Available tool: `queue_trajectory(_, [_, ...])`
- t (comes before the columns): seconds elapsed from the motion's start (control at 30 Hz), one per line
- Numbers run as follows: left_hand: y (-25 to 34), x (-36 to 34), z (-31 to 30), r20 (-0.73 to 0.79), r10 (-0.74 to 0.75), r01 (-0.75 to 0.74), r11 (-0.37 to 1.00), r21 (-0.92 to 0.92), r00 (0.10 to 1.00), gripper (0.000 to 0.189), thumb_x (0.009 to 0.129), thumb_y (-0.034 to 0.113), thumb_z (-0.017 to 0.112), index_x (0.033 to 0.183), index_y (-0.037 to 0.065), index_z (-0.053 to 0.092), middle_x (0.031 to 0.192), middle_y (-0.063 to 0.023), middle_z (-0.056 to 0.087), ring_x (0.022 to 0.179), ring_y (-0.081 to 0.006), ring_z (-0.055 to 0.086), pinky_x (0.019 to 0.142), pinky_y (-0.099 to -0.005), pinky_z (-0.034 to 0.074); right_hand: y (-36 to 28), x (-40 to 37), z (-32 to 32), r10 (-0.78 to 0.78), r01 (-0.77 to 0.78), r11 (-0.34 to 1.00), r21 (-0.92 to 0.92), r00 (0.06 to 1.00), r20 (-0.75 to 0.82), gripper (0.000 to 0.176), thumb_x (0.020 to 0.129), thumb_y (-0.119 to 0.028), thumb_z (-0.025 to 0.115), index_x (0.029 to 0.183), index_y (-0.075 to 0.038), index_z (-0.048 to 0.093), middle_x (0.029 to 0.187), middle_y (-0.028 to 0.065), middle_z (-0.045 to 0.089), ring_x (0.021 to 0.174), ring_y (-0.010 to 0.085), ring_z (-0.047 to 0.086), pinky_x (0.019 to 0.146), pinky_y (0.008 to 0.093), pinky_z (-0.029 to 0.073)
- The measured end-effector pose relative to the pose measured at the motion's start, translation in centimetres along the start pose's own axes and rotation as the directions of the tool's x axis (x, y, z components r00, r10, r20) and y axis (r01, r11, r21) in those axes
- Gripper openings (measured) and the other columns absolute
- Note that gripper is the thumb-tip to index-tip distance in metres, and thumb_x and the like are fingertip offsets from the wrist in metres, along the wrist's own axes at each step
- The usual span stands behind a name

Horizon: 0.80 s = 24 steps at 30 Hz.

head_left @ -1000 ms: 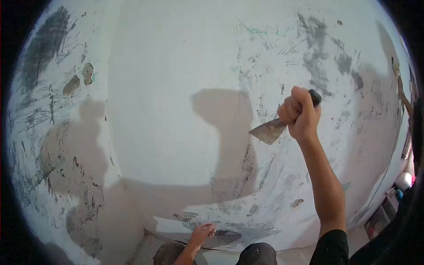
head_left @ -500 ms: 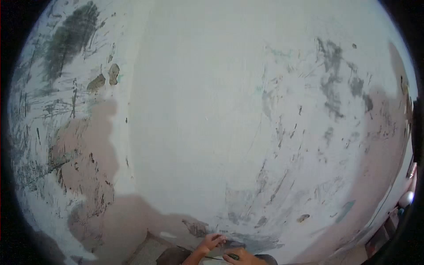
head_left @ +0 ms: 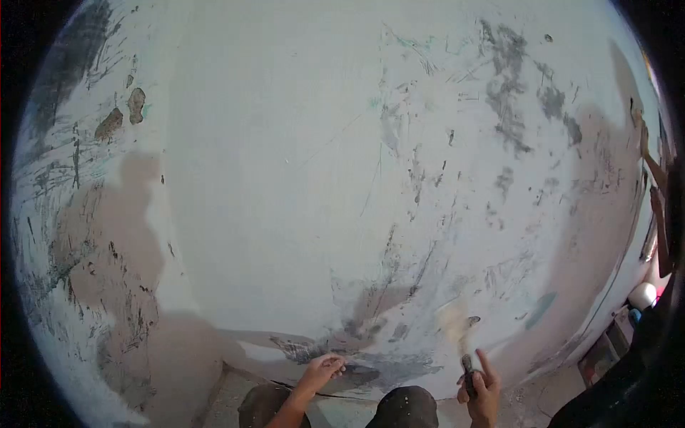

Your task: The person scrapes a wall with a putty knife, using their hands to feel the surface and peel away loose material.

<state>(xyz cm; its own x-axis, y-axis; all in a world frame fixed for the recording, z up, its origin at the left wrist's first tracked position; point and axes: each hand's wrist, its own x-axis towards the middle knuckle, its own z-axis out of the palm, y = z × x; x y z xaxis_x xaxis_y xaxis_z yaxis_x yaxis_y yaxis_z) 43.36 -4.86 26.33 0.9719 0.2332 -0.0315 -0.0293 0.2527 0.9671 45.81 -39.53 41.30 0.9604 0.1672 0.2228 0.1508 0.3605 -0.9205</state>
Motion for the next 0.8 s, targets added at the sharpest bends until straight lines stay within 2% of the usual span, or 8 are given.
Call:
queue_trajectory(0.03, [-0.2, 0.1, 0.0, 0.004, -0.005, 0.005, 1.000, -0.001, 1.000, 0.026, 0.095, 0.027, 0.061, 0.108, 0.005, 0.065, 0.088, -0.0021, 0.066, 0.076, -0.0088, 0.060, 0.068, -0.0241, 0.048, -0.5, 0.4, 0.8, 0.002, -0.002, 1.000, -0.003, 1.000, -0.005, 0.055, 0.089, -0.010, 0.059, 0.140, 0.001, 0.043, 0.071, 0.0138, 0.061, 0.047, 0.0168, 0.054, 0.043, 0.0316, 0.043])
queue_trajectory(0.1, [-0.1, 0.0, 0.1, -0.033, 0.000, 0.001, 1.000, 0.019, 0.999, 0.025, 0.095, 0.025, 0.061, 0.108, 0.004, 0.065, 0.089, -0.0025, 0.066, 0.076, -0.0091, 0.060, 0.068, -0.0246, 0.048, -0.8, 1.6, 2.2, -0.120, 0.122, 0.992, -0.030, 0.990, 0.074, 0.069, 0.093, -0.011, 0.055, 0.151, -0.003, 0.020, 0.065, 0.0079, 0.052, 0.044, 0.0114, 0.047, 0.039, 0.0272, 0.038])
queue_trajectory(0.13, [0.1, -0.2, 0.2, -0.054, -0.016, 0.018, 0.999, 0.036, 0.998, 0.025, 0.095, 0.024, 0.060, 0.108, 0.003, 0.065, 0.090, -0.0032, 0.066, 0.076, -0.0101, 0.060, 0.068, -0.0255, 0.048, -1.4, 2.3, 3.2, -0.115, 0.117, 0.993, -0.030, 0.991, 0.068, 0.069, 0.093, -0.011, 0.055, 0.151, -0.003, 0.020, 0.065, 0.0079, 0.052, 0.044, 0.0114, 0.047, 0.039, 0.0272, 0.038])
queue_trajectory(0.2, [0.3, -0.4, 0.0, -0.034, 0.013, -0.011, 0.998, 0.060, 0.999, 0.025, 0.096, 0.024, 0.060, 0.108, 0.003, 0.065, 0.091, -0.0038, 0.066, 0.077, -0.0106, 0.061, 0.068, -0.0262, 0.048, -3.0, 4.1, 5.6, -0.166, 0.230, 0.920, -0.318, 0.963, 0.214, 0.066, 0.095, -0.011, 0.053, 0.152, -0.005, 0.020, 0.064, -0.0012, 0.044, 0.047, 0.0096, 0.045, 0.045, 0.0295, 0.040])
queue_trajectory(0.23, [0.3, -0.4, -0.2, -0.014, 0.049, -0.048, 0.995, 0.082, 0.999, 0.025, 0.096, 0.024, 0.059, 0.108, 0.002, 0.065, 0.091, -0.0043, 0.066, 0.078, -0.0111, 0.061, 0.068, -0.0268, 0.048, -3.3, 5.2, 6.7, -0.165, 0.226, 0.920, -0.319, 0.964, 0.209, 0.066, 0.095, -0.011, 0.053, 0.152, -0.005, 0.020, 0.064, -0.0012, 0.044, 0.047, 0.0096, 0.045, 0.045, 0.0295, 0.040])
queue_trajectory(0.3, [0.0, -0.2, -0.6, -0.006, 0.049, -0.048, 0.995, 0.087, 0.999, 0.026, 0.096, 0.024, 0.059, 0.108, 0.002, 0.065, 0.091, -0.0047, 0.066, 0.078, -0.0115, 0.061, 0.068, -0.0268, 0.048, -3.8, 7.1, 9.1, -0.390, 0.478, 0.779, -0.406, 0.876, 0.284, 0.057, 0.098, -0.009, 0.046, 0.151, -0.005, 0.025, 0.065, -0.0019, 0.044, 0.045, 0.0036, 0.038, 0.039, 0.0217, 0.032])
queue_trajectory(0.53, [1.5, -0.9, -0.3, 0.019, 0.147, -0.148, 0.988, 0.052, 0.989, 0.026, 0.096, 0.023, 0.058, 0.109, 0.001, 0.065, 0.090, -0.0068, 0.065, 0.080, -0.0134, 0.061, 0.070, -0.0287, 0.048, -9.2, 10.4, 14.3, -0.484, 0.593, 0.597, -0.540, 0.803, 0.348, 0.046, 0.098, -0.010, 0.047, 0.144, -0.009, 0.043, 0.069, -0.0014, 0.047, 0.062, 0.0067, 0.038, 0.057, 0.0221, 0.037])
queue_trajectory(0.8, [2.1, -1.3, 0.1, 0.016, 0.142, -0.142, 0.990, 0.006, 0.990, 0.026, 0.096, 0.023, 0.059, 0.108, 0.001, 0.065, 0.088, -0.0060, 0.065, 0.078, -0.0121, 0.060, 0.069, -0.0277, 0.049, -11.1, 10.1, 16.1, -0.475, 0.565, 0.589, -0.578, 0.821, 0.318, 0.047, 0.097, -0.007, 0.046, 0.143, -0.010, 0.044, 0.067, -0.0033, 0.044, 0.060, 0.0063, 0.036, 0.055, 0.0209, 0.034])
